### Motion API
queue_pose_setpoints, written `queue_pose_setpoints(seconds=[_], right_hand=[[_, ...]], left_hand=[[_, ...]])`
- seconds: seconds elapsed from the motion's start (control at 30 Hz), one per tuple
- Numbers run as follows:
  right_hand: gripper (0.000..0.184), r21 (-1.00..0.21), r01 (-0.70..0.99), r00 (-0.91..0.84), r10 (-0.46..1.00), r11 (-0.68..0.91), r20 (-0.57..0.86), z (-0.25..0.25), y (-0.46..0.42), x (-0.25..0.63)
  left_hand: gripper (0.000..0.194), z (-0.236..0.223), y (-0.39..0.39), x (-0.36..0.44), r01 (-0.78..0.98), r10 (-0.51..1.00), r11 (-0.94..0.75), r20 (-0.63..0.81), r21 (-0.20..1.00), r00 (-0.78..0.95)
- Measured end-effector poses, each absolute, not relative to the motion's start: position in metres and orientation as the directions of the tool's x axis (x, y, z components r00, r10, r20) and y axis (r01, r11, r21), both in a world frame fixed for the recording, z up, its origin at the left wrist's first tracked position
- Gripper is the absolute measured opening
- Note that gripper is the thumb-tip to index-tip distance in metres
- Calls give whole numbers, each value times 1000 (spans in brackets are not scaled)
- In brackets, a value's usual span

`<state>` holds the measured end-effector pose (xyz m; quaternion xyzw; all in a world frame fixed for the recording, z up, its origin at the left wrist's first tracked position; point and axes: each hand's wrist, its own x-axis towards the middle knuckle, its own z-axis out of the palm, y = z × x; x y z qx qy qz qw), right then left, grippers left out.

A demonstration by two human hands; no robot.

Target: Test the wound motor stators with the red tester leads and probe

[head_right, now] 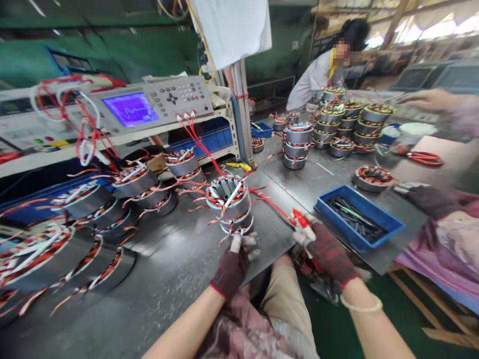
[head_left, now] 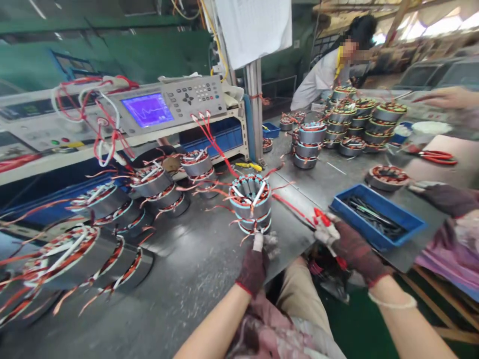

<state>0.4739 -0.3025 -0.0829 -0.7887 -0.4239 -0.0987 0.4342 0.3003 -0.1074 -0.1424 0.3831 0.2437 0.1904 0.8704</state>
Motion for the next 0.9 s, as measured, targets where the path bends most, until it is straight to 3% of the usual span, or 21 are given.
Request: queue_pose_setpoints(seconds=[0.1, 0.17, 0.27, 0.33, 0.43, 0.5, 0.7, 0.83, 0.9], right_hand=[[49, -759, 626, 674, 616, -182, 408, -94, -299, 424], [55, -767, 620, 653, 651, -166, 387, -76, -295, 404], [61, -688, 683, 646, 641, -245, 414, -29, -283, 409], [63, -563, 714, 683, 591, -417, 429, 1, -272, 430], [56, -336, 669, 740, 555, -663, 380, 23, -254, 462], [51, -252, 656, 746, 564, -711, 353, 24, -244, 474], [51, -183, 684, 711, 590, -706, 382, 25, -227, 475], [50, -165, 701, 695, 612, -693, 377, 40, -216, 470], [51, -177, 688, 710, 602, -704, 367, 46, -211, 466]], left_hand=[[76, -126, -135, 290, -5, 224, 648, -185, 761, 957], [82, -108, -145, 285, -14, 108, 603, -64, 798, 992], [72, -78, -145, 281, -110, 224, 558, -22, 823, 974], [74, -63, -139, 274, -120, 294, 550, -57, 827, 954], [83, -55, -127, 253, -68, 278, 519, -93, 852, 956], [82, -57, -121, 235, -17, 256, 479, -121, 878, 959], [62, -62, -108, 196, 90, 243, 397, -199, 913, 949], [32, -56, -105, 186, 60, 219, 384, -154, 921, 963], [28, -54, -103, 184, 30, 252, 385, -137, 922, 958]])
